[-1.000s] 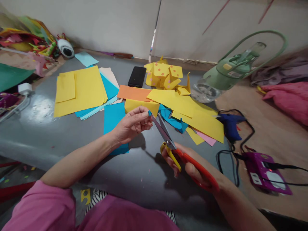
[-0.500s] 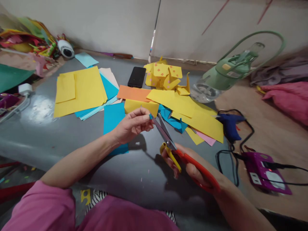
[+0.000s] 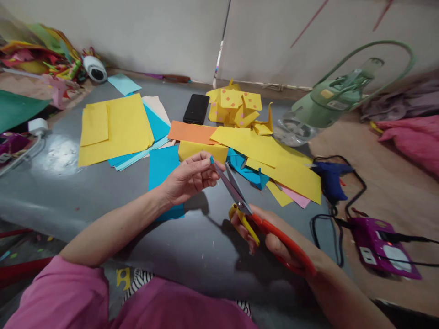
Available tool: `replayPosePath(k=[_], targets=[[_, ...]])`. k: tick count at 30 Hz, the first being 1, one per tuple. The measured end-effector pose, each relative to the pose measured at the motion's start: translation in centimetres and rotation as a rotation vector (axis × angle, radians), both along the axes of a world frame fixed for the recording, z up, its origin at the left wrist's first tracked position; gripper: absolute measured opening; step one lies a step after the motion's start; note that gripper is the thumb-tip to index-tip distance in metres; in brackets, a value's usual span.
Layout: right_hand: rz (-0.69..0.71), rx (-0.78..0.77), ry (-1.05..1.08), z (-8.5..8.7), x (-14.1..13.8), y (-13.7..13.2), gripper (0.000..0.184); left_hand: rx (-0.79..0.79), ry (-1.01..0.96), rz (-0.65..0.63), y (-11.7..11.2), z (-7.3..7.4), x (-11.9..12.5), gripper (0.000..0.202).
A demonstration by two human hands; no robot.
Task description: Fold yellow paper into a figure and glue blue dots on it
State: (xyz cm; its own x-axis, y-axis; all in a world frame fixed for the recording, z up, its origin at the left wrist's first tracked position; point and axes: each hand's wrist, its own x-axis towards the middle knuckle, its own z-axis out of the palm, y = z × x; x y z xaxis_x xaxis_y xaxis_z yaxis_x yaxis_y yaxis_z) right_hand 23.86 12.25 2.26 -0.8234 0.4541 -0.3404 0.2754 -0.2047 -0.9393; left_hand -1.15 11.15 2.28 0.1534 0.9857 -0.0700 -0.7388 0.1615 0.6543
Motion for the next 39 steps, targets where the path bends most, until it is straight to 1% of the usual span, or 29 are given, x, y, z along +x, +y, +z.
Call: replayPosePath(k=[4,9,13,17,22,26,29,33,37,39], targets=[[-0.017,-0.013,-0.039,-0.3,0.1,0.1,0.056,-0.022,0.016,0.001,0.0,0.0,0.0,0.033],[0.013,-0.012,-0.029,-0.3,0.1,0.2,0.056,-0.035,0.021,-0.003,0.0,0.0,0.0,0.034],[-0.018,0.013,-0.030,-0.5,0.2,0.1,0.049,-0.033,0.023,-0.009,0.0,0.1,0.1,0.036],[0.018,0.000,-0.010,-0.6,0.2,0.1,0.058,-0.025,0.008,-0.018,0.0,0.2,0.2,0.034],[-0.008,0.018,-0.046,0.0,0.0,0.0,0.057,-0.034,0.013,-0.011,0.0,0.2,0.2,0.036],[-0.002,0.002,-0.021,0.5,-0.2,0.0,0.067,-0.010,0.009,-0.016,0.1,0.1,0.1,0.033],[-0.002,-0.004,-0.008,0.4,-0.1,0.0,0.073,-0.010,0.019,-0.010,0.1,0.1,0.2,0.034],[-0.016,-0.003,-0.020,-0.3,0.1,0.0,0.063,-0.019,0.032,0.001,0.1,0.1,0.2,0.036],[-0.003,-0.015,-0.014,-0.4,0.2,0.0,0.065,-0.003,0.029,-0.001,0.1,-0.1,0.2,0.035],[-0.006,-0.009,-0.014,-0.3,0.1,-0.1,0.063,0.006,0.028,-0.005,0.1,-0.2,0.1,0.034]])
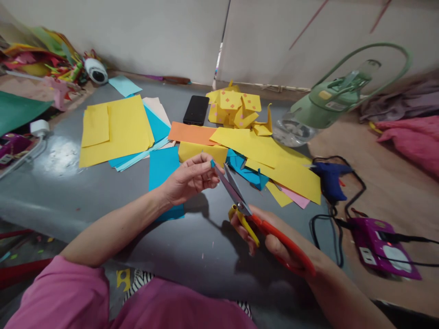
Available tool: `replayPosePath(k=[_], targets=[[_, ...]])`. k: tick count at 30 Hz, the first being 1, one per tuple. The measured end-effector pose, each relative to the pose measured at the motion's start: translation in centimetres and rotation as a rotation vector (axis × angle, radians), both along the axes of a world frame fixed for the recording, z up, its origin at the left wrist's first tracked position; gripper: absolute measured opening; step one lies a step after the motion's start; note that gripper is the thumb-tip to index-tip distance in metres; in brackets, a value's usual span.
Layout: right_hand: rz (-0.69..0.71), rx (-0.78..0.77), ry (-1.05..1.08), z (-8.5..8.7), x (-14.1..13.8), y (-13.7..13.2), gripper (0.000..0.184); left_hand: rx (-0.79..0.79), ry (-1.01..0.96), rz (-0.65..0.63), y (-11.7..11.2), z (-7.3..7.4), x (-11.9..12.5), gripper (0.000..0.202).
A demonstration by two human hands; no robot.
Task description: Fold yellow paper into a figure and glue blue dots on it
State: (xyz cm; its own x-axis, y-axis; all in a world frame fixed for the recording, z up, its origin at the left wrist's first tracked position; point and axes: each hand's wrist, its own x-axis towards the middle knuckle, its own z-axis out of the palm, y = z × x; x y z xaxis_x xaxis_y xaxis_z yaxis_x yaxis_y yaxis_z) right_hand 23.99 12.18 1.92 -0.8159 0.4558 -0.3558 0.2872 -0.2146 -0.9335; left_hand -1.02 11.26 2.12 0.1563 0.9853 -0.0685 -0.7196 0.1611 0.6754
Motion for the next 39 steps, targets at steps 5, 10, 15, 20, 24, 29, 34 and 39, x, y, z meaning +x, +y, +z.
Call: replayPosePath(k=[5,10,15,20,24,29,34,39], targets=[[-0.024,0.004,0.000,-0.1,0.0,-0.2,0.067,0.021,0.037,-0.018,-0.1,-0.1,0.0,0.035],[-0.030,0.019,-0.029,-0.4,0.2,-0.2,0.052,0.048,0.087,-0.007,-0.1,-0.1,0.0,0.035],[-0.106,0.102,0.034,-0.3,0.0,-0.2,0.059,0.109,0.302,0.071,-0.3,-0.1,0.3,0.026],[-0.327,0.502,-0.062,1.2,-0.5,0.0,0.065,0.175,0.445,0.147,-0.9,0.4,0.7,0.025],[-0.316,0.857,-0.282,2.3,-1.6,0.0,0.061,0.235,0.434,0.163,-1.2,0.3,0.8,0.025],[-0.286,1.046,-0.356,2.4,-2.8,-0.3,0.063,0.302,0.329,0.205,-1.1,-0.2,0.8,0.018],[-0.317,1.126,-0.337,2.3,-2.9,-0.5,0.063,0.316,0.319,0.220,-0.8,-0.2,0.9,0.027],[-0.455,0.785,-0.119,2.9,-3.5,-0.8,0.047,0.281,0.443,0.147,-1.2,0.2,1.1,0.028]])
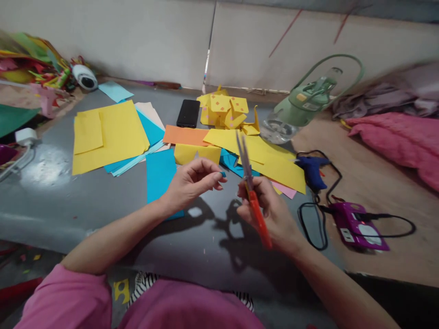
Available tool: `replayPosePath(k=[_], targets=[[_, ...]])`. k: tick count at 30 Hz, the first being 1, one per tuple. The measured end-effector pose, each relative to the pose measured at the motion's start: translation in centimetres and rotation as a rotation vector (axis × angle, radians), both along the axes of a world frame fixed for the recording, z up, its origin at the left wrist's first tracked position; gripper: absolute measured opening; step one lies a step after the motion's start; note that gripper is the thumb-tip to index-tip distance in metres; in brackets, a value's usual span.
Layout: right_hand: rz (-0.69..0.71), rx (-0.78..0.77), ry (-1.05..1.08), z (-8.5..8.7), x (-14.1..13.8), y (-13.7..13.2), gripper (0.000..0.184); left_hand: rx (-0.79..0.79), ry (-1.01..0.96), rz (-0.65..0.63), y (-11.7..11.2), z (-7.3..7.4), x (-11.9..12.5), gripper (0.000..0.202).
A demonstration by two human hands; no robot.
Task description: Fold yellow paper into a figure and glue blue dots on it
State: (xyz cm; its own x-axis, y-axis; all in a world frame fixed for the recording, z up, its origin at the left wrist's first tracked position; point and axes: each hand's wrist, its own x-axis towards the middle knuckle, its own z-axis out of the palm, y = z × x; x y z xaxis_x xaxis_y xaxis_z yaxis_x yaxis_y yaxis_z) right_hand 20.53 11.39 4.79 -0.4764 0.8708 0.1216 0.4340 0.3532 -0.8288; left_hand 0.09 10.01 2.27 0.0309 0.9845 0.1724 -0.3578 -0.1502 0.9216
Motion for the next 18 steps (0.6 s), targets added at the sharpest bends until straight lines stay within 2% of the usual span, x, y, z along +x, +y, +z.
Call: replayPosePath(k=[3,6,10,13,18], targets=[[-0.043,-0.093,0.213,0.7,-1.2,0.2,0.041,-0.010,0.115,-0.056,-0.4,0.0,0.1,0.025],[-0.030,-0.125,0.306,1.1,-2.3,0.7,0.042,-0.009,0.104,-0.099,-0.4,-0.1,0.0,0.022],[0.058,-0.186,0.336,0.4,-2.5,1.7,0.040,-0.053,-0.032,-0.174,0.0,0.1,-0.2,0.022],[0.121,-0.203,0.391,-0.3,-2.4,2.1,0.041,-0.099,-0.043,-0.242,0.0,0.3,-0.3,0.025],[0.107,-0.252,0.429,-0.9,-2.3,2.3,0.047,-0.137,-0.020,-0.255,-0.2,0.6,-0.2,0.030]])
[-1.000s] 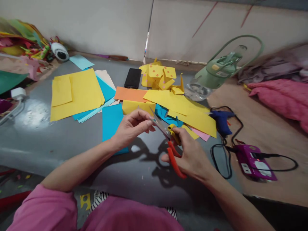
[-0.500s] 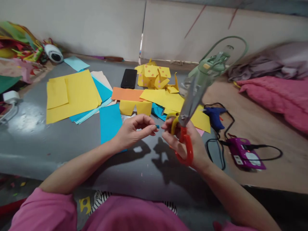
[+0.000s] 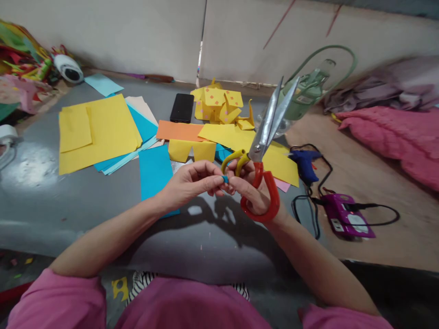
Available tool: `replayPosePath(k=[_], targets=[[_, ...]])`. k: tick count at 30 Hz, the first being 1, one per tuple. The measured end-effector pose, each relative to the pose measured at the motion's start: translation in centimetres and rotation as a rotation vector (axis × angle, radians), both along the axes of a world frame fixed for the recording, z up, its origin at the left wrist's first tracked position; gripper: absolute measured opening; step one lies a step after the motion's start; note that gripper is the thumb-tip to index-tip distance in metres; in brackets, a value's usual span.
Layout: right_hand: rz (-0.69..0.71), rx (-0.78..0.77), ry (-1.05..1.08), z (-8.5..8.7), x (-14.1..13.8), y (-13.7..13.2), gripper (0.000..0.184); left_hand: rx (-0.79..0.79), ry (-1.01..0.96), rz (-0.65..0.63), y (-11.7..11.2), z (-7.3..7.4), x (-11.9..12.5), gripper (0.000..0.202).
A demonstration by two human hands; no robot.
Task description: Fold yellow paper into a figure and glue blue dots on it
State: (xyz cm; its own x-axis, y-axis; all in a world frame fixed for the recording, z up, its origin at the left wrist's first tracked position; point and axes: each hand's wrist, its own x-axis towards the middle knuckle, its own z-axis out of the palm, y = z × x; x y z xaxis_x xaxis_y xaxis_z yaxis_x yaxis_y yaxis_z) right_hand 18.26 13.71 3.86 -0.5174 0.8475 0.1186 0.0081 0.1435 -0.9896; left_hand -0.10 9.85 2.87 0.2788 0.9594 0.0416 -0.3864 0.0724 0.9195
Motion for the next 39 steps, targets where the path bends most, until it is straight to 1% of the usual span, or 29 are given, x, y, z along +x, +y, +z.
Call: replayPosePath(k=[4,9,14,19,25,28,30,33,36,39], targets=[[0.014,-0.017,-0.050,-0.1,0.2,0.1,0.050,0.013,0.006,0.002,0.0,0.1,0.2,0.031],[0.036,-0.008,-0.082,0.3,0.2,0.1,0.050,0.024,-0.013,0.008,-0.1,0.0,0.2,0.028],[0.059,-0.065,-0.059,0.5,0.1,-0.1,0.054,0.022,-0.057,-0.003,-0.1,-0.1,0.3,0.022],[0.048,-0.061,-0.050,0.5,0.2,-0.2,0.054,0.004,-0.031,-0.004,-0.2,-0.1,0.3,0.026],[0.051,-0.152,-0.009,1.0,-0.1,-0.7,0.058,0.004,-0.037,0.005,-0.2,-0.2,0.3,0.024],[0.044,-0.161,-0.002,1.0,-0.1,-1.1,0.058,0.005,-0.044,0.021,-0.1,-0.3,0.2,0.022],[0.026,-0.135,-0.013,0.8,0.1,-1.2,0.059,0.005,-0.047,0.038,-0.1,-0.3,0.1,0.022],[0.014,-0.043,-0.089,0.6,0.9,-1.2,0.060,-0.020,-0.080,0.074,0.1,-0.5,-0.1,0.022],[0.019,0.089,-0.300,0.9,1.8,-0.9,0.059,-0.050,-0.191,0.149,0.4,-0.5,-0.3,0.024],[-0.031,0.290,-0.544,1.1,2.0,-0.6,0.057,-0.043,-0.280,0.225,0.6,-0.4,-0.5,0.028]])
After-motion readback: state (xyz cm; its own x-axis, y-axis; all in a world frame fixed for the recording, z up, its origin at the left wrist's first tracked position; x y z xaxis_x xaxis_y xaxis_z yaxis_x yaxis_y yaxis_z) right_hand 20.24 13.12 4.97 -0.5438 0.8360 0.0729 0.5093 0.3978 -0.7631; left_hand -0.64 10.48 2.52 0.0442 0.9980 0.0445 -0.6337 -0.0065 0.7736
